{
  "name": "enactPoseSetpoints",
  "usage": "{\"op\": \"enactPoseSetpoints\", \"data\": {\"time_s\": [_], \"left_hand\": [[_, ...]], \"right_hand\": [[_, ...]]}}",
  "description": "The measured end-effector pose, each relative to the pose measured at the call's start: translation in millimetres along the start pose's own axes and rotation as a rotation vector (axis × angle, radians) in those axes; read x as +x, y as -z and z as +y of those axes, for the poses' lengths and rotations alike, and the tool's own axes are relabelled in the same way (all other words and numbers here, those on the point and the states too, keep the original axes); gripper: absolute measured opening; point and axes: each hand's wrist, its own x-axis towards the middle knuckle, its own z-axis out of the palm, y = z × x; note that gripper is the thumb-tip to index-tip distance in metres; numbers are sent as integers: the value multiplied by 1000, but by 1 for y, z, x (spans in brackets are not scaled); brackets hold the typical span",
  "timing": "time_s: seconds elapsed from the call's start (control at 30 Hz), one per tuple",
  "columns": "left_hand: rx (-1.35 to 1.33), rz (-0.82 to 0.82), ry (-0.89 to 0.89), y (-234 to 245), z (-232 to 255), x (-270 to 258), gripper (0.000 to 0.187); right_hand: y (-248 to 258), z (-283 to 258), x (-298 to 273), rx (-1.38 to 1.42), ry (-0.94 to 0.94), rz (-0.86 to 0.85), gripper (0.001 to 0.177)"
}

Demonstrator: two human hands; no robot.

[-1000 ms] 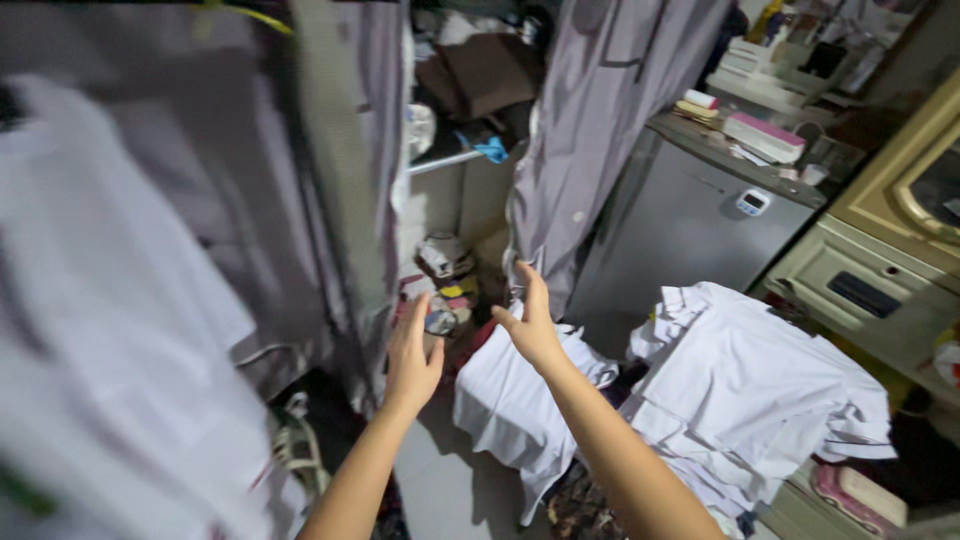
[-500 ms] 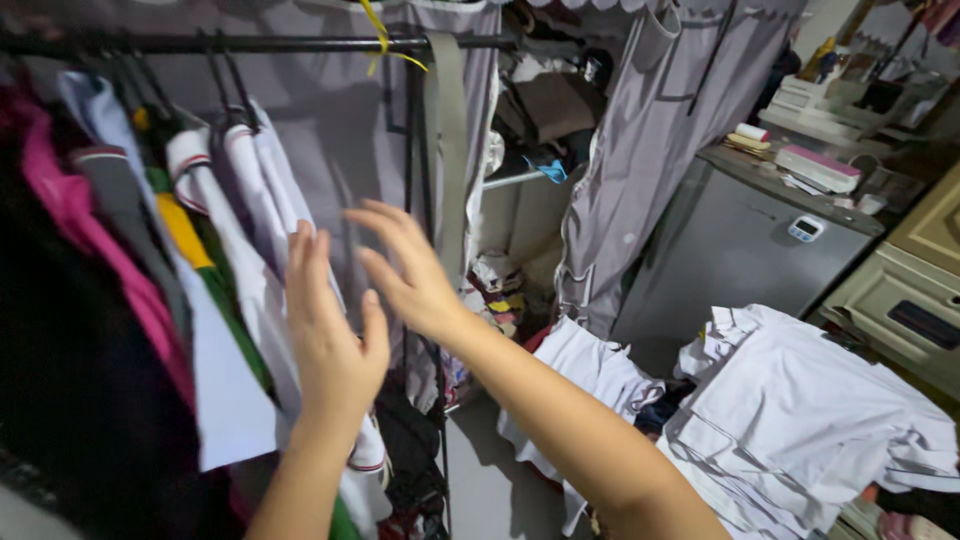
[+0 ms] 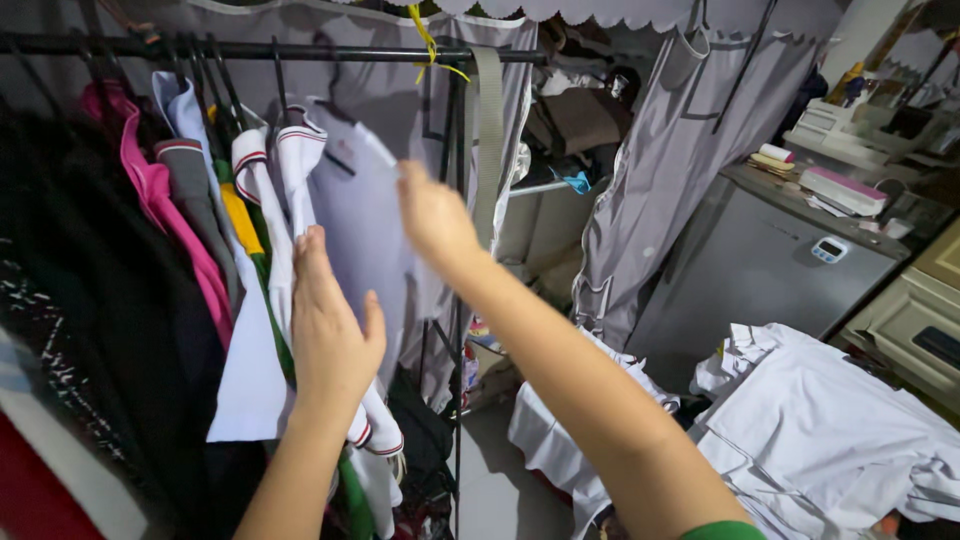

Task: The person repeatedly removes shirts from a clothing rack, briefly holds them up, and places them on a pile on the floor. The person handles multiple white shirts and one yellow and green shirt.

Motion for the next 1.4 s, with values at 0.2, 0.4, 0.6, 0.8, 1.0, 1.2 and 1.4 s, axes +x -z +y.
{"op": "enactPoseSetpoints", "data": {"time_s": [0.2,0.4,0.6,0.8,1.0,1.2,1.4], "left_hand": [[-19,-12,3,0,-3,-3,82],[75,-28,-45,6,15,-3,79],[72,-151,-165,-29,49,-4,74],[-119,-207,-127,-128,55,-8,69],[-334,-258,-94,-245,63,-28,25],[-595,-404,-104,-352,138,-53,18],[-826,-550,53,-446,213,-81,24]], "right_hand": [[39,41,10,53,113,212,22],[123,88,-33,210,-167,104,22],[199,140,-108,194,-232,107,15],[245,177,-203,137,-235,122,18],[308,233,-272,56,-372,113,20],[379,274,-317,-194,-220,127,20],[427,338,-382,-218,-671,170,14]]}}
